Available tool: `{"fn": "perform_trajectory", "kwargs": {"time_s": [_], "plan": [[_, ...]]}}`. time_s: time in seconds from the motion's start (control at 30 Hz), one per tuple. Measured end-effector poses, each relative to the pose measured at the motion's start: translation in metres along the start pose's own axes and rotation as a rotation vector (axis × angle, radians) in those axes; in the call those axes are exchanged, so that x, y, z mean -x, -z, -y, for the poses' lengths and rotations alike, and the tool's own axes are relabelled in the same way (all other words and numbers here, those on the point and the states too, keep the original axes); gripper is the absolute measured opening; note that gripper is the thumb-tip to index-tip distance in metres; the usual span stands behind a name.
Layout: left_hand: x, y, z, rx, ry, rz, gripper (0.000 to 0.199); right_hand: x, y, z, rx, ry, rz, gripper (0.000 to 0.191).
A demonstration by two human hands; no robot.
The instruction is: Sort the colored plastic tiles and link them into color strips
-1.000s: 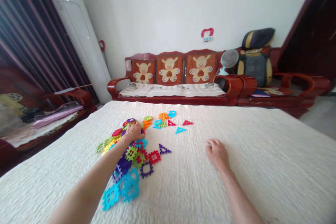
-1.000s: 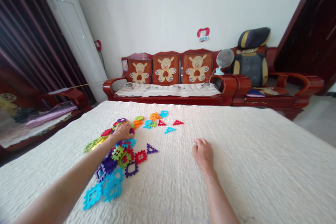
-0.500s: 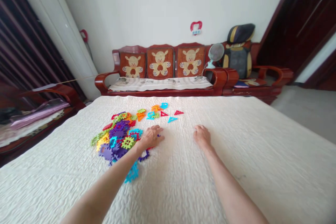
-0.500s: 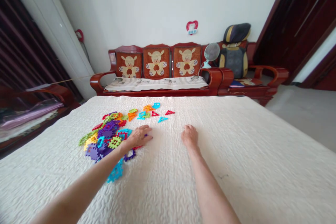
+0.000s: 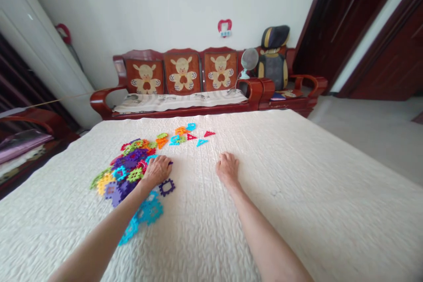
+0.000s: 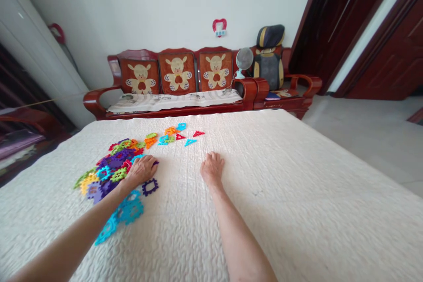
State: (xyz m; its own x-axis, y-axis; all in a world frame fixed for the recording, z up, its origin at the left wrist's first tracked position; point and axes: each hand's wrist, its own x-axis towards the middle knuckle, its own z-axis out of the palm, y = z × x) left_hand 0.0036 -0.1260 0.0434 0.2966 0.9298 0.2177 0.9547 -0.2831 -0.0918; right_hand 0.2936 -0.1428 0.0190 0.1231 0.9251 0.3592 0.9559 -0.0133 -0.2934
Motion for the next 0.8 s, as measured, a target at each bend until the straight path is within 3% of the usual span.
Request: {"fn": "perform_trajectory", "kwargs": {"time_s": [0.23, 0.57, 0.7, 0.8], "plan": [[0.0, 0.004, 0.028, -0.144, 0.048, 0.085, 0.028, 0.001, 0.004, 0.0, -0.005, -0.004, 0.037, 0.029], [-0.001, 0.033, 0.067, -0.136, 0.138, 0.126, 0.025, -0.002, 0.002, 0.001, -0.041, 0.009, 0.001, 0.029], [-0.002, 0.04, 0.051, -0.093, 0.244, 0.0, 0.028, -0.003, 0.0, 0.0, -0.035, 0.009, -0.011, 0.029], [0.012, 0.038, 0.017, 0.001, 0.143, -0.04, 0.031, -0.004, -0.002, -0.001, -0.027, 0.022, -0.021, 0.029]]}}
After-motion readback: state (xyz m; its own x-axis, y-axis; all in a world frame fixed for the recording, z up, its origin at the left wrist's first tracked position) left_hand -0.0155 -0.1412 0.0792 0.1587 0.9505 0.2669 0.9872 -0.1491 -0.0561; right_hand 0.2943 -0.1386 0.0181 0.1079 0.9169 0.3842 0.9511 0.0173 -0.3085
